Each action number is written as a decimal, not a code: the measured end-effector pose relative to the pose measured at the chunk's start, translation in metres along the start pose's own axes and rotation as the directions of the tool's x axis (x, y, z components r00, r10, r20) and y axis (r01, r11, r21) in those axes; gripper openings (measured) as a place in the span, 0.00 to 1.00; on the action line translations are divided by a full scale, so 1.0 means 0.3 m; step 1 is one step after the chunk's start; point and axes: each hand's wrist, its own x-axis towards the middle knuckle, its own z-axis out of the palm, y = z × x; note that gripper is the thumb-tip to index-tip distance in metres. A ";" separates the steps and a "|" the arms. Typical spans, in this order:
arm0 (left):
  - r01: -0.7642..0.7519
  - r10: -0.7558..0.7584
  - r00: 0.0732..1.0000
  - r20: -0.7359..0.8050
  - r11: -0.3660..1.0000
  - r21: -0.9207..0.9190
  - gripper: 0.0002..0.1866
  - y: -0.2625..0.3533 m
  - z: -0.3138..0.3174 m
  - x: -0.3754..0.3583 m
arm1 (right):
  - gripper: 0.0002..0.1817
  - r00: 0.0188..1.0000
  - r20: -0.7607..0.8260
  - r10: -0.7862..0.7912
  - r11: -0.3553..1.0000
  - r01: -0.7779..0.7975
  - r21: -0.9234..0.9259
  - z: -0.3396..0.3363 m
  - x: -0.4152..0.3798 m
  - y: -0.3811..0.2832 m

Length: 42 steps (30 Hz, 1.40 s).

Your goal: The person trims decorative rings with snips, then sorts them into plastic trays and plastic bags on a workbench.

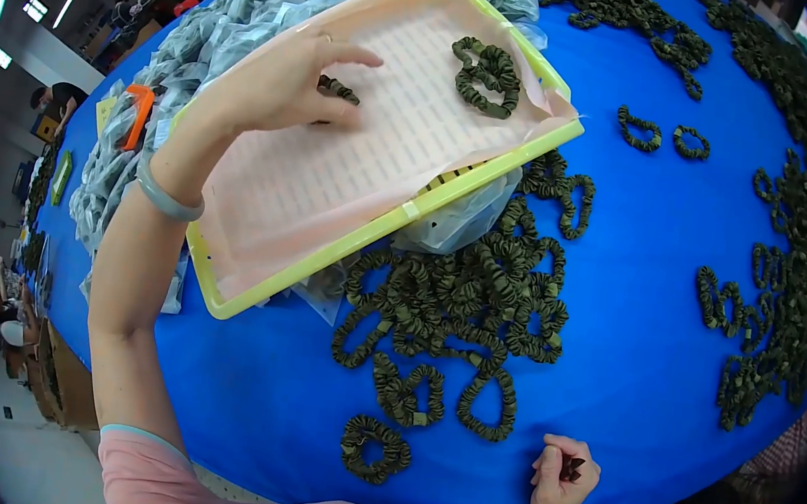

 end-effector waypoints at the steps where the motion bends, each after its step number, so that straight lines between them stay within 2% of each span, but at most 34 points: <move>1: -0.100 0.099 0.994 -0.040 0.995 -0.012 0.16 -0.056 0.056 -0.005 | 0.05 1.000 0.000 0.000 1.000 0.000 0.001 -0.002 -0.002 -0.001; 2: -0.199 0.197 0.977 -0.082 0.980 -0.021 0.15 -0.113 0.103 -0.014 | 0.05 1.000 0.007 0.002 1.000 -0.002 0.007 -0.003 0.001 -0.002; 3: -0.202 0.200 0.977 -0.081 0.979 -0.024 0.15 -0.124 0.089 -0.042 | 0.05 1.000 0.012 0.006 1.000 -0.006 0.013 -0.005 0.005 -0.003; 5: -0.033 0.027 0.999 0.043 0.986 0.161 0.13 -0.118 0.058 -0.116 | 0.04 1.000 0.012 0.024 0.999 -0.024 0.023 -0.007 0.000 -0.004; 7: 0.113 -0.185 0.956 0.229 0.948 0.296 0.16 -0.092 -0.009 -0.199 | 0.04 1.000 0.012 0.026 1.000 -0.026 0.003 -0.009 -0.002 -0.007; 8: 0.106 -0.177 0.957 0.231 0.951 0.291 0.16 -0.054 -0.027 -0.230 | 0.04 1.000 0.025 0.018 1.000 -0.018 -0.013 -0.009 0.002 -0.010; 9: 0.242 -0.243 0.965 0.099 0.970 0.020 0.17 -0.012 -0.042 -0.270 | 0.05 0.999 0.046 0.010 1.000 -0.009 -0.030 -0.011 0.004 -0.013; 11: 0.163 -0.167 0.985 -0.047 0.983 -0.085 0.20 0.076 -0.017 -0.364 | 0.05 0.997 0.079 -0.012 0.999 0.015 -0.040 -0.009 0.001 -0.014; 12: 0.112 -0.127 0.985 -0.120 0.985 -0.128 0.21 0.121 -0.004 -0.413 | 0.05 0.999 0.043 -0.027 0.998 0.029 -0.049 -0.010 -0.001 -0.015; 14: 0.040 -0.038 0.976 -0.215 0.999 0.006 0.21 0.218 0.080 -0.474 | 0.05 0.998 0.021 -0.054 0.997 0.055 -0.059 -0.003 -0.003 -0.017; 15: 0.090 -0.072 0.975 -0.211 0.993 0.077 0.18 0.234 0.133 -0.487 | 0.06 0.997 0.036 -0.069 0.996 0.070 -0.055 0.016 0.000 -0.017; 16: 0.126 -0.081 0.945 -0.318 0.984 0.125 0.10 0.236 0.194 -0.490 | 0.06 0.991 0.112 -0.075 0.996 0.080 -0.038 0.031 0.004 -0.013; 17: 0.131 -0.079 0.930 -0.360 0.984 0.122 0.05 0.207 0.261 -0.483 | 0.06 0.990 0.110 -0.091 0.994 0.098 -0.054 0.037 0.008 -0.004; 19: 0.193 -0.143 0.887 -0.439 0.978 0.072 0.03 0.201 0.293 -0.487 | 0.07 0.990 0.068 -0.121 0.987 0.127 -0.096 0.024 0.012 0.022; 20: 0.207 -0.146 0.859 -0.490 0.975 0.074 0.01 0.202 0.250 -0.502 | 0.07 0.990 0.026 -0.136 0.983 0.138 -0.122 0.016 0.009 0.030; 25: 0.289 -0.178 0.824 -0.539 0.948 0.129 0.02 0.208 0.081 -0.705 | 0.09 0.975 0.050 -0.217 0.965 0.222 -0.141 0.017 0.016 0.031; 27: 0.326 -0.225 0.784 -0.579 0.942 0.075 0.03 0.224 -0.002 -0.869 | 0.09 0.969 0.067 -0.237 0.958 0.245 -0.152 0.008 0.014 0.039; 31: 0.611 -0.489 0.698 -0.523 0.788 0.078 0.03 0.263 -0.113 -1.245 | 0.10 0.957 0.094 -0.276 0.936 0.290 -0.200 0.015 0.035 0.050; 35: 0.830 -0.658 0.508 -0.555 0.547 0.112 0.02 0.258 -0.085 -1.611 | 0.11 0.952 0.077 -0.298 0.931 0.307 -0.196 0.009 0.046 0.063; 37: 0.906 -0.734 0.409 -0.542 0.396 0.148 0.02 0.253 -0.047 -1.775 | 0.11 0.948 0.089 -0.306 0.928 0.318 -0.193 0.006 0.050 0.073; 38: 0.910 -0.737 0.401 -0.543 0.388 0.146 0.02 0.245 -0.028 -1.853 | 0.11 0.945 0.089 -0.314 0.927 0.326 -0.186 0.009 0.057 0.076; 40: 0.950 -0.779 0.312 -0.544 0.271 0.158 0.02 0.242 0.000 -1.986 | 0.11 0.942 0.084 -0.325 0.925 0.335 -0.181 0.006 0.065 0.084; 42: 0.958 -0.809 0.287 -0.513 0.239 0.159 0.02 0.263 -0.003 -2.070 | 0.11 0.938 0.086 -0.335 0.920 0.346 -0.183 0.000 0.083 0.096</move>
